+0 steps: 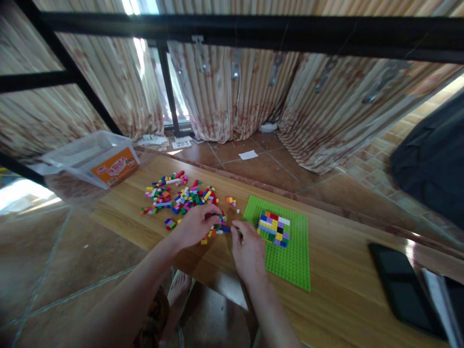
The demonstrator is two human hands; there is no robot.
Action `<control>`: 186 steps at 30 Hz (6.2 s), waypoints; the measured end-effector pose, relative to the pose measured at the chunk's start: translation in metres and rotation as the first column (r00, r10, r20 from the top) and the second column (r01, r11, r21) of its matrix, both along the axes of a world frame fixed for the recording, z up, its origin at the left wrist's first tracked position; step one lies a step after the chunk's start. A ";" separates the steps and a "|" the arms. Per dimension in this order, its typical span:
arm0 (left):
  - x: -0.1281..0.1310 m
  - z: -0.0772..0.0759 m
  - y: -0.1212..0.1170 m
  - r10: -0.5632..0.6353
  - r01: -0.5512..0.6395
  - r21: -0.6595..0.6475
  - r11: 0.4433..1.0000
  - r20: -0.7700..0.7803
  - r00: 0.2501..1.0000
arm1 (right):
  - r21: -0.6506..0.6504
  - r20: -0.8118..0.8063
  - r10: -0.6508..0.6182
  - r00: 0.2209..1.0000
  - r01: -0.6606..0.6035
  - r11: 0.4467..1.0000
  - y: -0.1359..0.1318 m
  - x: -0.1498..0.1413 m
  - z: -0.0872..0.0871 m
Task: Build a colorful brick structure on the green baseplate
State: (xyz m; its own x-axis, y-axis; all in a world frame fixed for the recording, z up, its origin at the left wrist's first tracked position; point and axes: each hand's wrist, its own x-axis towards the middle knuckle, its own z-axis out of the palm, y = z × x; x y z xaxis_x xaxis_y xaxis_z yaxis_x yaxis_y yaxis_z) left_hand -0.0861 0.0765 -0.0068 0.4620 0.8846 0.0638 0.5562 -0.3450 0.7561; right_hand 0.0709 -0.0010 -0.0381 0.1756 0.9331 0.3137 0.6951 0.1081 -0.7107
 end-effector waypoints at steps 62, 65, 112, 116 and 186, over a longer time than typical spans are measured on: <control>-0.044 -0.009 0.041 0.253 -0.107 0.381 0.918 -0.355 0.900 | -0.064 0.086 0.085 0.993 -0.079 0.995 0.005 0.001 -0.010; -0.045 -0.008 0.043 0.236 -0.125 0.386 0.914 -0.255 0.938 | -0.049 0.078 0.078 0.994 -0.075 0.996 0.004 0.001 -0.007; 0.086 -0.021 -0.024 -0.040 0.070 -0.152 0.986 0.194 0.980 | 0.153 0.320 -0.249 0.914 0.210 0.966 -0.027 0.073 0.001; 0.089 -0.018 -0.025 -0.032 0.059 -0.152 0.987 0.177 0.984 | 0.185 0.266 -0.276 0.924 0.232 0.955 -0.032 0.075 0.004; -0.009 0.013 0.017 0.514 -0.383 -0.343 0.858 0.580 0.632 | 0.079 0.329 -0.053 0.943 0.028 0.996 -0.014 -0.002 -0.012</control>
State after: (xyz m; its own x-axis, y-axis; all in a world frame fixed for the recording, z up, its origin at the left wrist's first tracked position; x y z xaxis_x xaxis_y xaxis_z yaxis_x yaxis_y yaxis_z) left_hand -0.0952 0.0938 0.0066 -0.0900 0.9959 0.0123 -0.0261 -0.0147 0.9996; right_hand 0.0689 -0.0148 -0.0497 0.0875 0.9000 0.4270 0.8945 0.1176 -0.4313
